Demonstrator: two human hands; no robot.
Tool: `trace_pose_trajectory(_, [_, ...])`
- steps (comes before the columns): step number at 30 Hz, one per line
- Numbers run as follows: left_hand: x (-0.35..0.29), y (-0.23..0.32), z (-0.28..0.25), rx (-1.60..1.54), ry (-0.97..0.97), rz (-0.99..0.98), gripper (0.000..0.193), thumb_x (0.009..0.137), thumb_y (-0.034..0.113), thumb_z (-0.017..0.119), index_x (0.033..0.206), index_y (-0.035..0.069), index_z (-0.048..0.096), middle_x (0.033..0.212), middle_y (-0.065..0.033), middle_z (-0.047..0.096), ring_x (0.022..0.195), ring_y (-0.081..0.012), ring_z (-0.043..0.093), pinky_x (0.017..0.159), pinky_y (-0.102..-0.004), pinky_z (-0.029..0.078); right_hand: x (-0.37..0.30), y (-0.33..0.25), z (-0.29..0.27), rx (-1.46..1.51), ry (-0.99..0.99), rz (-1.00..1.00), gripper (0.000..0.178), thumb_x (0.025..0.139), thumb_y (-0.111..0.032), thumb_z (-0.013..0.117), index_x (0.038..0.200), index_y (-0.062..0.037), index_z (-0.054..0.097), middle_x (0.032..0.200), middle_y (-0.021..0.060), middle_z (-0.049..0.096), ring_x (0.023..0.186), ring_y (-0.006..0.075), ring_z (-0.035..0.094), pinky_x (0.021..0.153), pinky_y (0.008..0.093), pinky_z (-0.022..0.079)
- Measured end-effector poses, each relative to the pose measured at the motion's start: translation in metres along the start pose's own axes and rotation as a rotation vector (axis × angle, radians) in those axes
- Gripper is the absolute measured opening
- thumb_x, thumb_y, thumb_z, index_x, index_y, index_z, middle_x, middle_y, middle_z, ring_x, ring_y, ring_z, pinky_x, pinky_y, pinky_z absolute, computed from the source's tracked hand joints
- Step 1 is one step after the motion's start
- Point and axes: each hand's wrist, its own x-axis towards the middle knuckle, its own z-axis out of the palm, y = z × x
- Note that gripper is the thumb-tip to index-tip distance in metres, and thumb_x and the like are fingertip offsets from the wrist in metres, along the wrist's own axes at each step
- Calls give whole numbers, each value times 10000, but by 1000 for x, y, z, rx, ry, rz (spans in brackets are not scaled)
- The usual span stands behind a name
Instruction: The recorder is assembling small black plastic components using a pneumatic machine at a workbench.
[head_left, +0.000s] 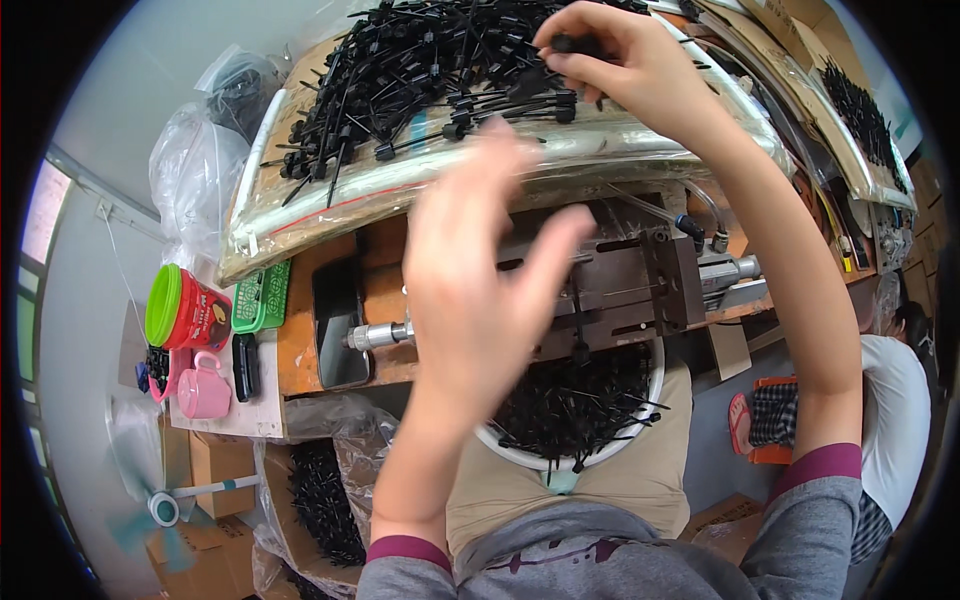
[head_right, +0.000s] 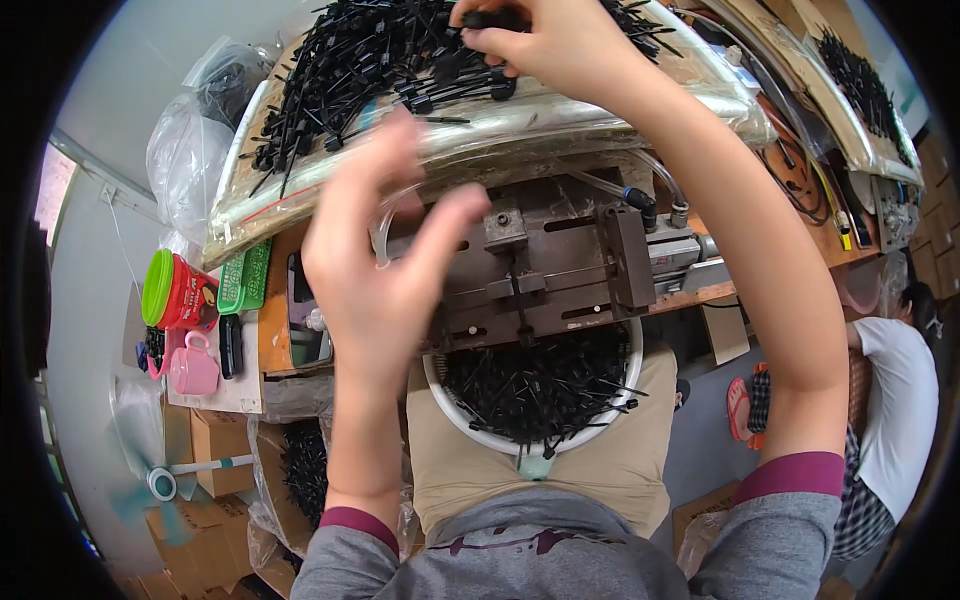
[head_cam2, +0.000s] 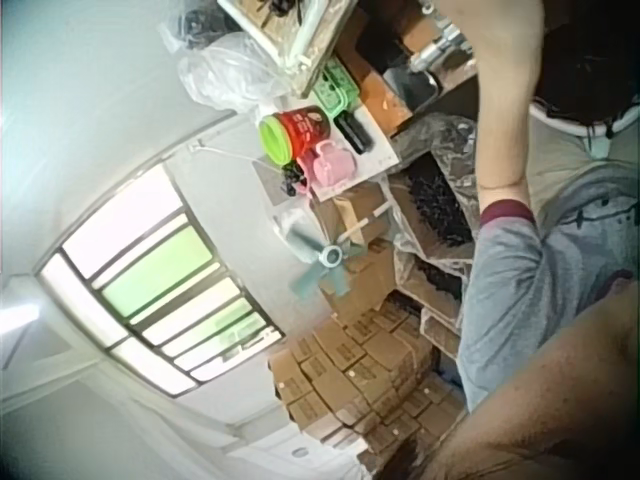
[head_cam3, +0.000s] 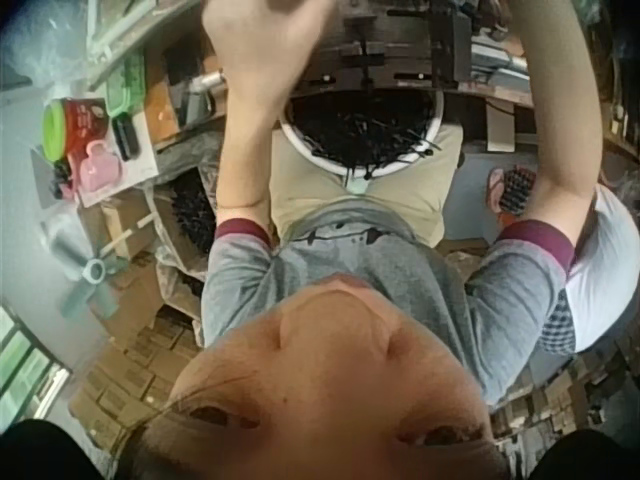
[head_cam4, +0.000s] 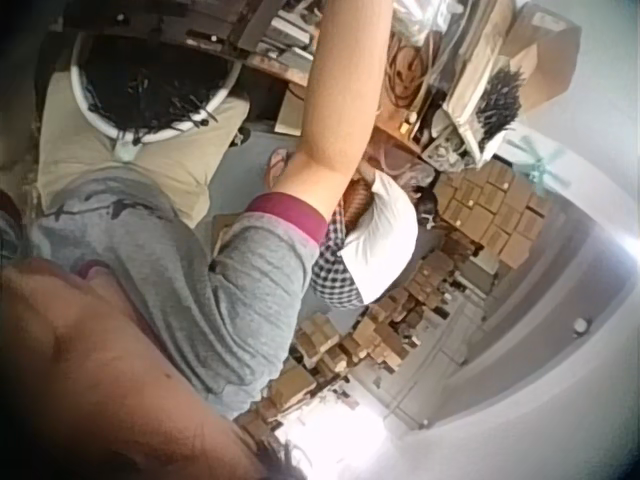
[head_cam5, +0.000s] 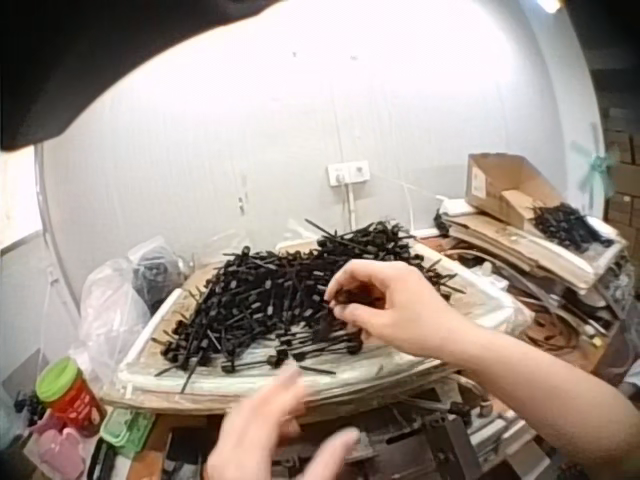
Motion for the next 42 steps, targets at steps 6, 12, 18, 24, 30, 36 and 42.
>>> trace_pose_trajectory(6, [75, -54, 20, 206, -32, -32, 306, 843, 151, 737, 1126, 42, 705, 1070, -133, 703, 935, -275, 676, 817, -370, 536, 23, -9, 6, 208, -132, -71, 184, 904, -21, 668, 1081, 28, 651, 868, 62, 686, 730, 85, 618, 645, 244, 525])
trace_pose_trajectory(12, [71, -64, 3, 157, 75, 32, 157, 866, 102, 708, 1007, 53, 756, 917, -91, 708, 792, -241, 682, 710, -336, 540, 24, -1, -10, 349, 133, 154, 240, 948, -87, 662, 1161, 22, 645, 933, 84, 687, 807, 122, 647, 698, 248, 551])
trace_pose_trajectory(18, [18, -4, -36, -76, 74, -79, 132, 824, 17, 760, 955, 30, 759, 890, -74, 717, 749, -162, 665, 645, -261, 522, -28, -28, -6, 366, 245, 36, 225, 932, -32, 667, 1144, 41, 653, 1002, 87, 680, 863, 125, 671, 702, 236, 572])
trace_pose_trajectory(24, [-55, 34, -37, -137, -203, -237, 415, 831, -62, 721, 1238, 11, 685, 1018, -122, 709, 915, -200, 699, 814, -301, 553, -89, -22, 12, 159, 322, -217, 308, 955, 17, 612, 1260, 53, 630, 1177, 149, 675, 984, 191, 697, 784, 265, 554])
trace_pose_trajectory(30, [-98, 40, -19, -50, -380, -162, 260, 704, 53, 832, 941, 30, 729, 1193, -134, 683, 796, -192, 706, 696, -306, 575, -129, -15, 24, -30, 264, -302, 328, 914, 110, 599, 1242, 98, 610, 1201, 207, 666, 1030, 267, 705, 902, 320, 553])
trace_pose_trajectory(36, [-98, 34, -1, 223, -480, -8, 256, 708, 141, 821, 927, 63, 714, 1245, -113, 685, 636, -175, 671, 576, -273, 515, -159, -20, 31, -180, 294, -374, 402, 775, 185, 622, 1161, 75, 639, 1132, 234, 699, 992, 301, 727, 858, 356, 583])
trace_pose_trajectory(42, [-91, 33, -2, 199, -493, -27, 333, 700, 156, 838, 996, 65, 714, 1175, -103, 713, 660, -183, 682, 603, -278, 533, -185, -16, 27, -299, 183, -405, 344, 788, 106, 721, 1101, 28, 603, 1107, 256, 704, 854, 299, 746, 685, 335, 607])
